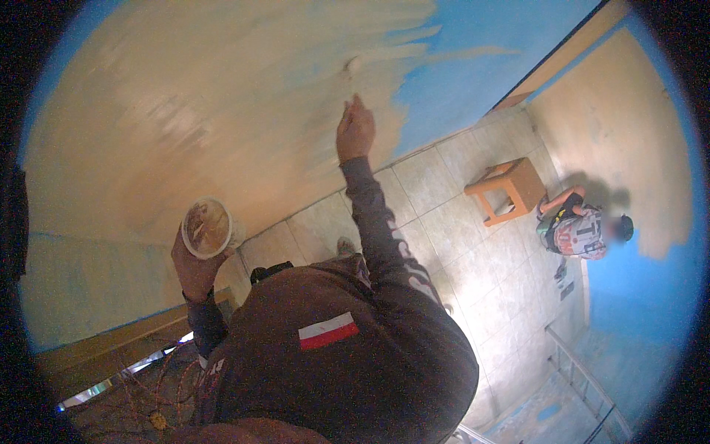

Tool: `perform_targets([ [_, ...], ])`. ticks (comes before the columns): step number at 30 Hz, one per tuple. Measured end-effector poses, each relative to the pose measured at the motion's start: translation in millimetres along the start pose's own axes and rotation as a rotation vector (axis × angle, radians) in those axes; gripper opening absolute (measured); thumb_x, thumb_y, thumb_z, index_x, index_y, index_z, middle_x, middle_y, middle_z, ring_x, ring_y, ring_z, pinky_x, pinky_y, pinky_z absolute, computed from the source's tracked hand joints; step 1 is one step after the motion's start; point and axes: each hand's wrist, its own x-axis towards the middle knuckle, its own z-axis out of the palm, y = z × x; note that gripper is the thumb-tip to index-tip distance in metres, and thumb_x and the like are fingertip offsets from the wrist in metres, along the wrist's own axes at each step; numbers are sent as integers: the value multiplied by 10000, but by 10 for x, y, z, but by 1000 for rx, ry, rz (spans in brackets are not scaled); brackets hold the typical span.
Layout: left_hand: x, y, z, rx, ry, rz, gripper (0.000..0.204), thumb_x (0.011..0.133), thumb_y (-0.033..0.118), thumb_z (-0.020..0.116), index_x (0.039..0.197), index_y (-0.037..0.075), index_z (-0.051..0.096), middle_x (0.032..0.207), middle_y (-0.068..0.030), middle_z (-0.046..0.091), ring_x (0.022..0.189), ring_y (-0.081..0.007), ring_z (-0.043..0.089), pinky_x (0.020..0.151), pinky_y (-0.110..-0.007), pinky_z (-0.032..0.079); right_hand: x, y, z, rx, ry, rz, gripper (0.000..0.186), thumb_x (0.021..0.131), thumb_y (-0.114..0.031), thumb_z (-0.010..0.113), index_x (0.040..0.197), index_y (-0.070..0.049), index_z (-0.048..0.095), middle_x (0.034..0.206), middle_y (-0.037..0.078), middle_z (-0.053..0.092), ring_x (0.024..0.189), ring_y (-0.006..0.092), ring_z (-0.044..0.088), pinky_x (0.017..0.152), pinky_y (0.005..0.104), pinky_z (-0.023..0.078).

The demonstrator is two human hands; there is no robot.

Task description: The person paints a ceiling with beige paint using a brush and a small container. They repeatedly dip the brush into the container and apply paint in broad strokes across the ceiling surface.

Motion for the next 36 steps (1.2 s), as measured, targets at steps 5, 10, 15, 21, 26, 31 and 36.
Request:
perform_targets([
  [5,3,-22,-31,34,-5,0,864,552,165,977,1284,-34,565,1207,-157,674,1121,-235,652,980,-374,526,-243,-529,-383,322,-116,271,254,957,-99,618,1187,2,647,852,177,674,737,249,673,629,359,544],
  [10,-4,-39,-39,22,34,-17,873,550,174,981,1287,-33,563,1218,-155,670,1131,-232,648,980,-380,528,-42,-475,-538,638,-536,314,232,970,-111,598,1161,-9,679,791,118,704,673,140,671,604,291,540],
  [15,7,-55,-40,18,24,-35,874,545,182,985,1284,-24,566,1212,-150,674,1127,-230,653,973,-379,533,132,-422,-293,744,-846,219,233,985,-136,597,1163,-18,688,772,76,698,651,102,641,583,261,523],
  [21,30,-73,-45,35,32,-33,868,543,162,983,1280,-28,566,1203,-150,677,1118,-234,658,968,-378,538,366,-119,148,669,-757,127,232,991,-154,616,1159,-13,690,831,39,721,687,63,608,585,228,506],
  [26,105,-98,-14,3,50,-35,869,537,140,981,1281,-31,565,1206,-153,675,1122,-235,655,971,-375,537,778,602,175,579,-609,132,234,997,-206,590,1108,-29,694,866,79,757,704,108,675,637,267,550],
  [31,163,-65,-5,42,41,-42,877,537,141,981,1287,-34,561,1211,-156,672,1125,-239,654,972,-382,539,1205,1340,-24,446,-491,190,251,980,-234,609,1106,-32,690,863,69,756,706,105,669,630,274,539],
  [36,17,76,8,72,27,-16,886,533,148,984,1289,-34,560,1213,-159,670,1129,-242,654,974,-388,540,1518,1888,-447,254,-312,187,225,970,-246,632,1064,-53,699,833,65,754,706,145,705,666,311,556],
])
